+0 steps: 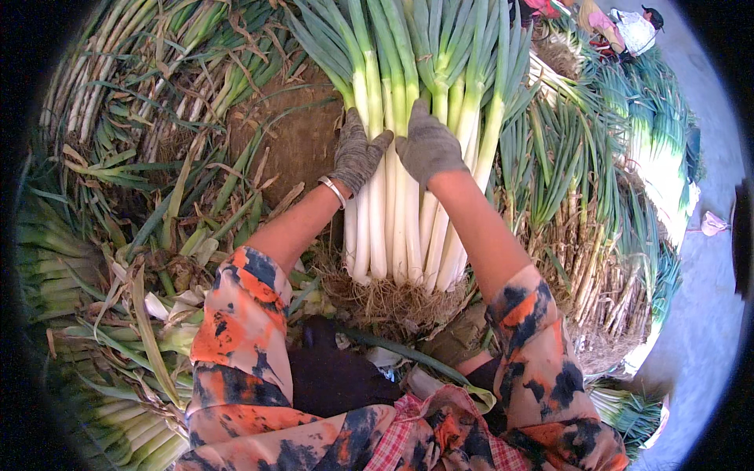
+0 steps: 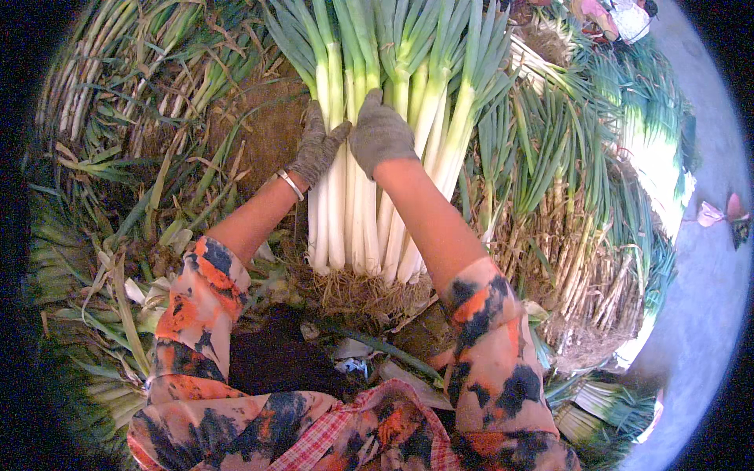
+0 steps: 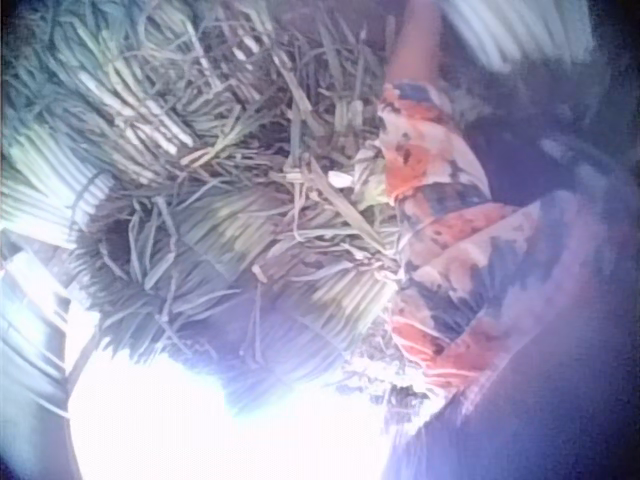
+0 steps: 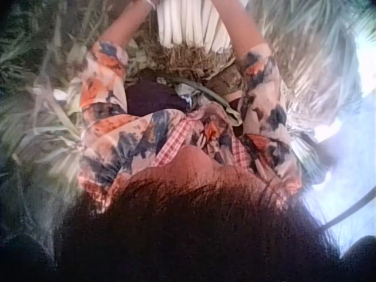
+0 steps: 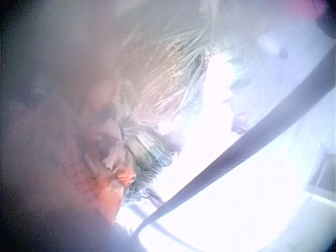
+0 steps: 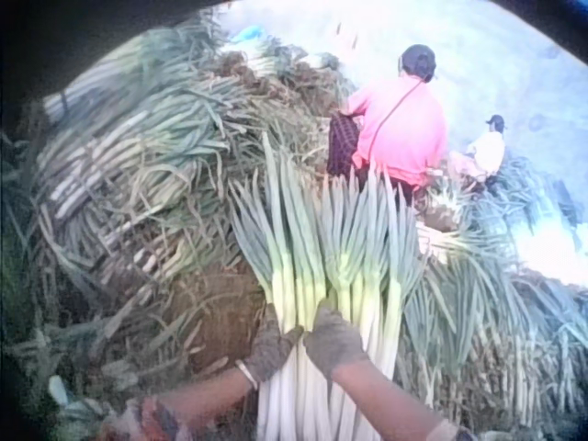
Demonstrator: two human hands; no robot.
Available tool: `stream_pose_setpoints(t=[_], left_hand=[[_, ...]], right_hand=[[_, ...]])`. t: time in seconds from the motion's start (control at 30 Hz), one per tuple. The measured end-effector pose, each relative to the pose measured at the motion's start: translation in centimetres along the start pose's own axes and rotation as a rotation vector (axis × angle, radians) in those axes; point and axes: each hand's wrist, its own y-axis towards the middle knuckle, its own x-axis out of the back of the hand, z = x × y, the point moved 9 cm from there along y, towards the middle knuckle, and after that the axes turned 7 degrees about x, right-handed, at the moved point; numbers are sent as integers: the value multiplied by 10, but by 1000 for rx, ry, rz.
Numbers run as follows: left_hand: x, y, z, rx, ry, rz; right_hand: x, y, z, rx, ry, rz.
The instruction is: The person gathers a large bunch of leeks, wraps a green plastic tie around the base of the stalks, and pulls the tie tight to secure the bundle.
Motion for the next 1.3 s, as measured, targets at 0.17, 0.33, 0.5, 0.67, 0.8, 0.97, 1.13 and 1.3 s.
stream_pose_setpoints(t=[0.17, 0.33, 0.5, 0.67, 0.8, 0.97, 1.13, 1.3], left_hand=[[-1, 0, 7, 71, -42, 40], [-1, 1, 6, 47, -63, 13], [0, 3, 16, 91, -132, -18], [-3, -7, -11, 103, -47, -3], [4, -7, -12, 111, 130, -13], [0, -9, -22, 94, 14, 6], [5, -4, -19, 32, -102, 11], [-11, 0, -2, 53, -81, 36]], right_hand=[[-14, 17, -19, -142, 102, -1], [-11, 25, -29, -74, 538, -104], [-24, 30, -23, -26, 464, -77], [-49, 41, -43, 75, 99, 226], [-19, 15, -10, 153, -131, 247], [65, -103, -58, 124, 236, -650], [25, -142, -120, -247, 169, -621], [-33, -133, -118, -362, 371, -385]])
